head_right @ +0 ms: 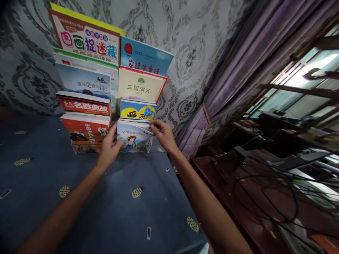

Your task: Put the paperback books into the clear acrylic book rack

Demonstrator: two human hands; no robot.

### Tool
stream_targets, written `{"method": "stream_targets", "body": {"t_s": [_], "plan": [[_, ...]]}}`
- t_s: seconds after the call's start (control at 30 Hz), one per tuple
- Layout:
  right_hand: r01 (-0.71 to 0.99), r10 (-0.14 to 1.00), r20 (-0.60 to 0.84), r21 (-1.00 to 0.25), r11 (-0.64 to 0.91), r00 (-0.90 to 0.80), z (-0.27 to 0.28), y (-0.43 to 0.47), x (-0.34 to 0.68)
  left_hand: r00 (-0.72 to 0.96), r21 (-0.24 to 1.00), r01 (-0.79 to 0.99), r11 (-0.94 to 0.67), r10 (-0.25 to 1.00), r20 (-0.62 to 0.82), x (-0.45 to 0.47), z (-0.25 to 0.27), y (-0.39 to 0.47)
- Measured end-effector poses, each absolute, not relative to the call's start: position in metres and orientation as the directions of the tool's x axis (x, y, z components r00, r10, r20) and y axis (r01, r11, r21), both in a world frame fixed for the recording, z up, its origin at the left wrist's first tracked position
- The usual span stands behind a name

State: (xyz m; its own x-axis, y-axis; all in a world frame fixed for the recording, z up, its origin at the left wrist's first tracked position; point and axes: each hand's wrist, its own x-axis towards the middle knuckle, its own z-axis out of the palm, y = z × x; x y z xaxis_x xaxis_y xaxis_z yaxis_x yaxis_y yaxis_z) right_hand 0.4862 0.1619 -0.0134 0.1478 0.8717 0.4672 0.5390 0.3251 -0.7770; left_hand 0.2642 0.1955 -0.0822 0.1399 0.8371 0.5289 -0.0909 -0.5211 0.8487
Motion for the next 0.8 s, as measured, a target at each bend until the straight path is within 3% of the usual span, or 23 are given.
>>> {"method": "stream_targets", "body": {"t_s": [0.1, 0.27, 0.53, 0.8], "plan": [[0.565, 0.888, 0.448, -0.760, 0.320, 0.099, -0.010, 0.166, 0.491, 0.145, 0.849, -0.104, -0.519, 0.836, 0.529, 0.264, -0.083, 0.196], [0.727, 0.886, 0.464, -0.615, 0.307, 0.019, -0.001, 0.171, 0.491, 0.150, 0.850, -0.105, -0.516, 0.837, 0.526, 0.264, -0.084, 0.197], [0.557, 0.968, 0.250, -0.803, 0.213, -0.010, 0.012, 0.173, 0.489, 0.143, 0.849, -0.124, -0.514, 0.837, 0.528, 0.264, -0.083, 0.196], [0.612, 0.997, 0.059, -0.787, 0.077, -0.051, 0.036, 0.180, 0.489, 0.173, 0.837, -0.136, -0.531, 0.819, 0.548, 0.263, -0.083, 0.197]]}}
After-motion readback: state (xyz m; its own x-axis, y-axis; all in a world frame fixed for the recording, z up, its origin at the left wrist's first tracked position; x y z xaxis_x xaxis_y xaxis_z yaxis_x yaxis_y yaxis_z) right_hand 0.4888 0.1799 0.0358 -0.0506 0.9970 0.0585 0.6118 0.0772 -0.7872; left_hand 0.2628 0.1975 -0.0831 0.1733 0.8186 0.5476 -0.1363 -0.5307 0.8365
